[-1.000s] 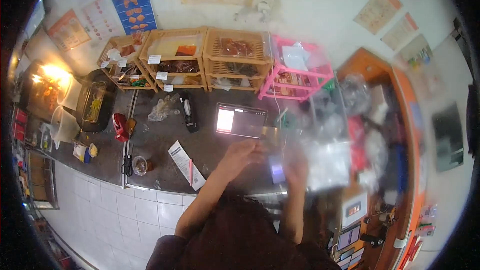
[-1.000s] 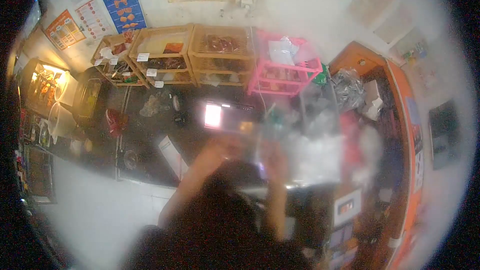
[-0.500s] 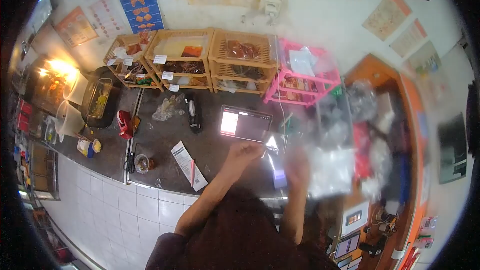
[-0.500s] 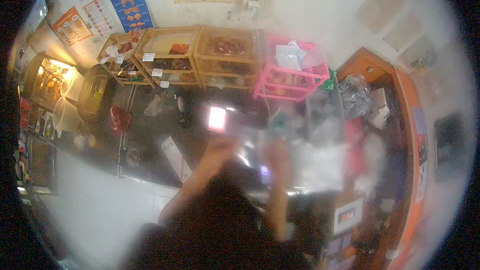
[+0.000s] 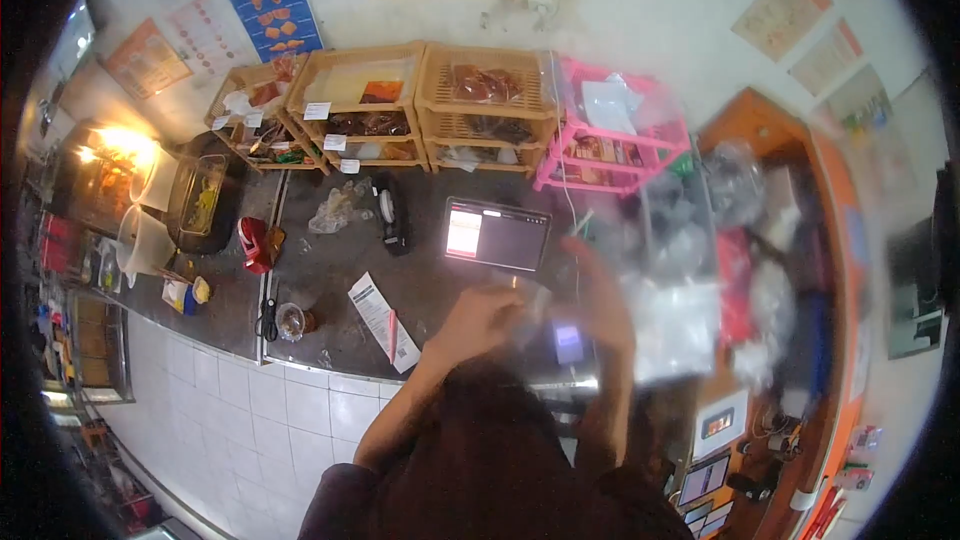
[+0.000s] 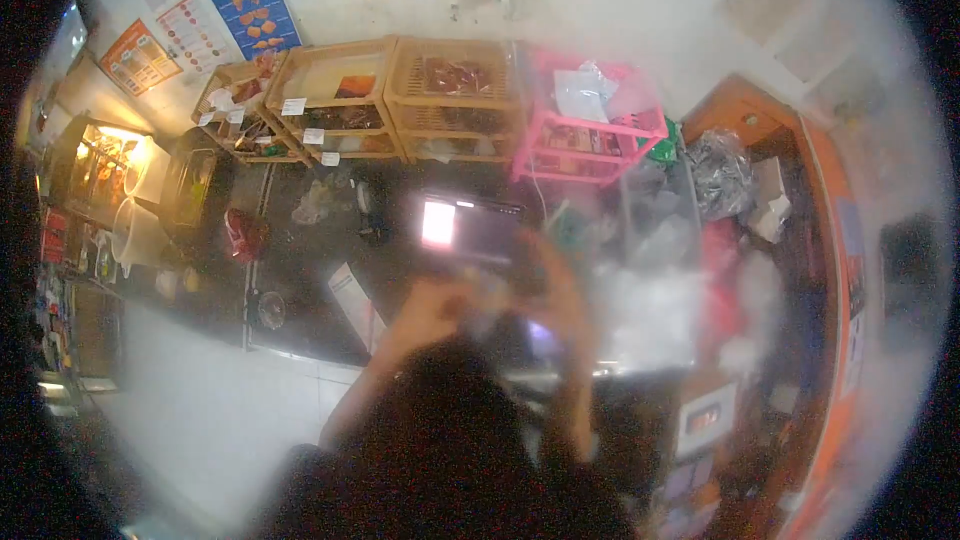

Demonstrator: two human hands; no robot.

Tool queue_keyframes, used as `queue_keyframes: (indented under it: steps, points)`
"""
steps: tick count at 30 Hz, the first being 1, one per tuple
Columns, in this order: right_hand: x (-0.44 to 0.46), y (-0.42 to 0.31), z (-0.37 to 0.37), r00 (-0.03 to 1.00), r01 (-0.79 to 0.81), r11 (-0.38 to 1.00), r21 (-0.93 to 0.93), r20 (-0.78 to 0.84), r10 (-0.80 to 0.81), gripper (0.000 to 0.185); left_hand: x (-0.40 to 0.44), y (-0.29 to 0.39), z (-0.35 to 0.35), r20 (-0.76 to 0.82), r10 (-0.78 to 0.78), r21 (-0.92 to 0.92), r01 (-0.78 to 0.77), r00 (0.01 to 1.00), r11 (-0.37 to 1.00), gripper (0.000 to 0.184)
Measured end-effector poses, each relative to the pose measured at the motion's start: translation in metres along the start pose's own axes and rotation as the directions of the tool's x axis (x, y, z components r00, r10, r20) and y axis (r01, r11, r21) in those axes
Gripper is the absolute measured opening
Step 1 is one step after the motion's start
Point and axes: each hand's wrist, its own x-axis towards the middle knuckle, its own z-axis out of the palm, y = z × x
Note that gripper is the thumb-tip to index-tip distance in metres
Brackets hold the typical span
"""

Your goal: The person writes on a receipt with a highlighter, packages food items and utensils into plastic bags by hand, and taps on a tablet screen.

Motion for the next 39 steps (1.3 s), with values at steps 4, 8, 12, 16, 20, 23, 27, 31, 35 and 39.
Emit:
queue_keyframes:
  steps: [4, 8, 12, 16, 20, 23, 27, 31, 35, 39]
  points:
    - [0.005, 0.026, 0.029, 0.810, 0.032, 0.984, 0.178, 0.572, -0.130, 0.054, 0.002, 0.006, -0.013, -0.046, -0.058, 0.008, 0.058, 0.997, 0.998, 0.013]
    - [-0.001, 0.024, 0.053, 0.926, -0.218, 0.914, 0.342, 0.367, 0.083, 0.037, -0.004, -0.001, -0.018, -0.222, -0.249, -0.318, 0.171, 0.943, 0.932, 0.010]
    - [-0.003, 0.004, 0.074, 0.980, -0.176, 0.899, 0.402, 0.155, 0.123, 0.034, -0.018, -0.024, -0.010, -0.210, -0.346, -0.466, 0.217, 0.914, 0.857, 0.010]
    - [-0.010, 0.000, 0.082, 0.973, -0.231, 0.828, 0.511, 0.116, 0.200, 0.035, -0.020, -0.020, -0.007, -0.275, -0.435, -0.548, 0.232, 0.858, 0.804, 0.011]
    - [-0.017, 0.003, 0.096, 0.984, -0.174, 0.873, 0.456, 0.045, 0.173, 0.034, -0.017, -0.019, -0.002, -0.425, -0.381, -0.493, 0.142, 0.821, 0.858, 0.013]
    - [-0.018, -0.008, 0.097, 0.994, -0.091, 0.925, 0.368, -0.015, 0.104, 0.033, -0.014, -0.013, -0.005, -0.347, -0.429, -0.594, 0.158, 0.834, 0.789, 0.011]
    - [-0.028, -0.010, 0.113, 0.972, -0.056, 0.825, 0.562, -0.160, 0.174, 0.033, -0.013, -0.001, -0.005, -0.387, -0.387, -0.344, 0.258, 0.837, 0.903, 0.008]
    - [-0.031, -0.036, 0.101, 0.982, 0.175, 0.983, 0.050, -0.076, -0.171, 0.022, -0.014, -0.007, 0.006, -0.333, -0.446, -0.614, 0.168, 0.831, 0.771, 0.004]
    - [-0.019, -0.018, 0.104, 0.962, 0.072, 0.956, 0.286, -0.272, 0.009, 0.023, -0.017, 0.000, 0.022, -0.336, -0.475, -0.541, 0.246, 0.814, 0.804, 0.003]
    - [-0.025, -0.014, 0.096, 0.987, 0.086, 0.974, 0.210, -0.151, -0.055, 0.033, -0.012, -0.010, 0.010, -0.337, -0.568, -0.658, 0.244, 0.751, 0.712, 0.007]
